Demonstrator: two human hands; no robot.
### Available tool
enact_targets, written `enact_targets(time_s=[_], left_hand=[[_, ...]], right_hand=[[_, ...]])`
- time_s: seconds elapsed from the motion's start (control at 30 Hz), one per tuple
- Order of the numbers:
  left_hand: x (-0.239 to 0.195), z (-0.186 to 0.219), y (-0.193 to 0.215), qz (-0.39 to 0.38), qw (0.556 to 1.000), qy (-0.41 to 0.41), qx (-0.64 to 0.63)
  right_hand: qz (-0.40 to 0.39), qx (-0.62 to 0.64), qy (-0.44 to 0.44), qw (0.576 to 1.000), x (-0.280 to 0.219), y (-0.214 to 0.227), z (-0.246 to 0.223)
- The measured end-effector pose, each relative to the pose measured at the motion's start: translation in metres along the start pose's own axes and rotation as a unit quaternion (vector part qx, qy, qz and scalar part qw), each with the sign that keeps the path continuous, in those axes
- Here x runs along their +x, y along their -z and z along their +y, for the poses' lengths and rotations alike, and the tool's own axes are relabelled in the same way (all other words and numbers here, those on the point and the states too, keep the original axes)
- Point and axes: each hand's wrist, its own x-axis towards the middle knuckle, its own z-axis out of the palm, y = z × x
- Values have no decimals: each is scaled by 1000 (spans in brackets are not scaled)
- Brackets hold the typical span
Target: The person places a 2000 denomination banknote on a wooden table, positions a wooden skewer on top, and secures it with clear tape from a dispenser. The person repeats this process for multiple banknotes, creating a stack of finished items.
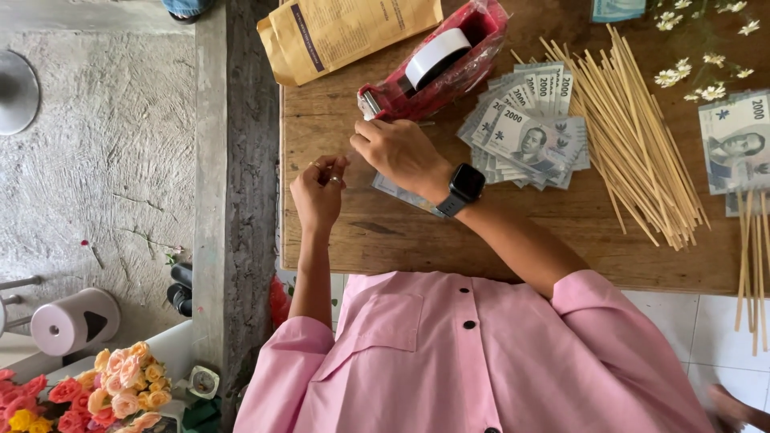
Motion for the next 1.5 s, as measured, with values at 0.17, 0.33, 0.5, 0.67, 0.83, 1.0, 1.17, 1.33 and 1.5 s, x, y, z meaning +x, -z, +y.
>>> enact_targets(time_s=[0.17,0.33,0.5,0.67,0.83,1.0,1.17,1.33,1.5], left_hand=[[-2,-6,-2,1,1000,13,8],[1,-55,3,24,999,49,1],[-17,-94,85,154,984,86,21],[-23,-73,77,138,985,44,-95],[-32,-56,44,96,983,23,-156],[-46,-36,33,86,981,56,-166],[-61,-52,31,126,977,30,-168],[-64,-57,23,153,982,28,-106],[-64,-49,21,160,982,-53,-87]], right_hand=[[-5,16,-4,1000,-4,-10,0],[-22,63,-20,998,-11,-26,-8],[17,49,-57,997,-18,26,17],[36,248,-123,960,-3,67,21],[44,435,-191,879,15,79,41],[39,436,-238,867,26,60,42],[74,434,-226,869,7,59,23],[90,368,-274,884,-25,47,4],[155,217,-225,937,-19,27,4]])
